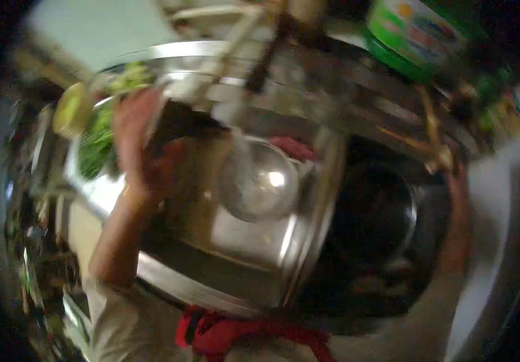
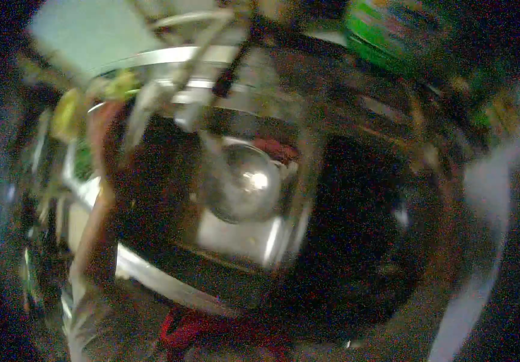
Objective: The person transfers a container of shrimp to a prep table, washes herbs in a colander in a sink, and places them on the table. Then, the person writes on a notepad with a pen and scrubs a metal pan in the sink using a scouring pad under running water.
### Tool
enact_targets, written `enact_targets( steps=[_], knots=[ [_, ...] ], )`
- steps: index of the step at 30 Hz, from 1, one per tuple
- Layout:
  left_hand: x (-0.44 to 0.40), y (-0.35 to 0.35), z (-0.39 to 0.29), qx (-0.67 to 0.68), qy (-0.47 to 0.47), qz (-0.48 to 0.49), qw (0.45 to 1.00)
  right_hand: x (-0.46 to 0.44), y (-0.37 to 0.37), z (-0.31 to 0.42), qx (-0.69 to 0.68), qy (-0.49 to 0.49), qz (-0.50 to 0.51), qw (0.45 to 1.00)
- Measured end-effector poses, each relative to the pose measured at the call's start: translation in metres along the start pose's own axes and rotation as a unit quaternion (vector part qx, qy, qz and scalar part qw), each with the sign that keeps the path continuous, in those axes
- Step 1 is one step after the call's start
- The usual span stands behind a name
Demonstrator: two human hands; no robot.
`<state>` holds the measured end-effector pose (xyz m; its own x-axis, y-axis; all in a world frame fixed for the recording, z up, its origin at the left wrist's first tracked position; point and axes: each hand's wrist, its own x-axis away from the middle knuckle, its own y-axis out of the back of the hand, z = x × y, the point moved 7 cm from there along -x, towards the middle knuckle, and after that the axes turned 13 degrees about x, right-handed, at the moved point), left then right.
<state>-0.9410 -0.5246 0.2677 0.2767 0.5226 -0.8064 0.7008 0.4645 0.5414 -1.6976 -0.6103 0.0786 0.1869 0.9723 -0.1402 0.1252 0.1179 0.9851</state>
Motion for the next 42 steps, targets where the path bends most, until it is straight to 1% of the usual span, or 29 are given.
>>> enact_targets(
  steps=[1, 2, 5, 6, 8, 11, 13, 15, 17, 18, 19, 20, 21, 22, 25, 26, 27, 29, 30, 31, 33, 34, 35, 36, 38, 39, 40, 41, 42],
  knots=[
    [-0.038, -0.016, -0.022, -0.173, 0.024, 0.151, 0.973, -0.017, -0.023, -0.008, 0.005, 0.013, 0.015, 1.0],
    [-0.056, -0.031, -0.023, -0.155, 0.037, 0.222, 0.962, -0.029, -0.043, -0.012, 0.006, 0.026, 0.022, 0.999],
    [-0.067, -0.066, -0.016, -0.202, 0.007, 0.319, 0.926, -0.028, -0.061, -0.022, 0.033, 0.001, 0.047, 0.998],
    [-0.063, -0.064, -0.002, -0.19, 0.04, 0.4, 0.896, -0.024, -0.058, -0.02, 0.026, -0.011, 0.036, 0.999],
    [-0.052, -0.077, 0.014, -0.266, 0.014, 0.433, 0.861, -0.012, -0.065, -0.017, -0.006, -0.037, 0.011, 0.999],
    [-0.053, -0.085, 0.02, -0.281, -0.023, 0.434, 0.856, 0.035, -0.073, -0.012, -0.113, -0.097, -0.039, 0.988],
    [-0.055, -0.091, 0.015, -0.26, 0.006, 0.455, 0.852, 0.085, -0.073, 0.017, -0.26, -0.139, -0.047, 0.954],
    [-0.051, -0.092, 0.029, -0.307, -0.005, 0.448, 0.84, 0.154, -0.048, 0.079, -0.413, -0.186, -0.009, 0.891],
    [-0.045, -0.095, 0.039, -0.311, 0.017, 0.454, 0.835, 0.203, -0.003, 0.17, -0.532, -0.177, 0.062, 0.826],
    [-0.05, -0.096, 0.037, -0.214, 0.033, 0.433, 0.875, 0.22, 0.019, 0.216, -0.587, -0.155, 0.098, 0.789],
    [-0.049, -0.091, 0.038, -0.166, -0.025, 0.375, 0.912, 0.222, 0.037, 0.261, -0.644, -0.127, 0.122, 0.745],
    [-0.06, -0.089, 0.022, -0.238, 0.034, 0.532, 0.812, 0.225, 0.055, 0.306, -0.697, -0.103, 0.15, 0.694],
    [-0.059, -0.088, 0.022, -0.235, -0.011, 0.494, 0.837, 0.229, 0.074, 0.351, -0.742, -0.083, 0.18, 0.64],
    [-0.058, -0.085, 0.025, -0.24, -0.054, 0.452, 0.857, 0.231, 0.082, 0.377, -0.75, -0.075, 0.194, 0.628],
    [-0.051, -0.092, 0.044, -0.21, -0.095, 0.46, 0.858, 0.238, 0.077, 0.429, -0.763, -0.081, 0.208, 0.607],
    [-0.053, -0.093, 0.046, -0.227, -0.075, 0.518, 0.821, 0.241, 0.069, 0.442, -0.752, -0.102, 0.218, 0.613],
    [-0.055, -0.091, 0.03, -0.248, -0.052, 0.572, 0.78, 0.255, 0.062, 0.446, -0.743, -0.116, 0.229, 0.617],
    [-0.049, -0.087, 0.037, -0.159, -0.131, 0.397, 0.894, 0.268, 0.041, 0.465, -0.733, -0.148, 0.247, 0.616],
    [-0.048, -0.092, 0.04, -0.18, -0.096, 0.401, 0.893, 0.273, 0.045, 0.472, -0.734, -0.154, 0.231, 0.62],
    [-0.044, -0.1, 0.051, -0.169, -0.125, 0.311, 0.927, 0.277, 0.045, 0.486, -0.744, -0.148, 0.218, 0.614],
    [-0.046, -0.099, 0.04, -0.164, -0.139, 0.407, 0.888, 0.29, 0.041, 0.5, -0.762, -0.186, 0.159, 0.6],
    [-0.048, -0.081, 0.026, -0.15, -0.135, 0.467, 0.861, 0.291, 0.045, 0.508, -0.779, -0.126, 0.193, 0.583],
    [-0.051, -0.081, 0.026, -0.176, -0.167, 0.428, 0.871, 0.285, 0.056, 0.514, -0.786, -0.076, 0.215, 0.575],
    [-0.048, -0.086, 0.034, -0.157, -0.139, 0.451, 0.868, 0.283, 0.06, 0.515, -0.791, -0.094, 0.217, 0.564],
    [-0.059, -0.07, 0.016, -0.086, -0.187, 0.329, 0.922, 0.284, 0.08, 0.494, -0.802, -0.159, 0.175, 0.549],
    [-0.064, -0.061, 0.01, -0.051, -0.213, 0.267, 0.939, 0.273, 0.105, 0.48, -0.83, -0.136, 0.164, 0.515],
    [-0.081, -0.075, 0.013, -0.152, -0.159, 0.416, 0.882, 0.256, 0.133, 0.461, -0.854, -0.107, 0.155, 0.484],
    [-0.093, -0.08, 0.016, -0.243, -0.116, 0.557, 0.786, 0.231, 0.146, 0.44, -0.88, -0.114, 0.14, 0.44],
    [-0.125, -0.066, -0.004, -0.144, -0.117, 0.511, 0.839, 0.214, 0.162, 0.419, -0.902, -0.113, 0.137, 0.394]
  ],
)
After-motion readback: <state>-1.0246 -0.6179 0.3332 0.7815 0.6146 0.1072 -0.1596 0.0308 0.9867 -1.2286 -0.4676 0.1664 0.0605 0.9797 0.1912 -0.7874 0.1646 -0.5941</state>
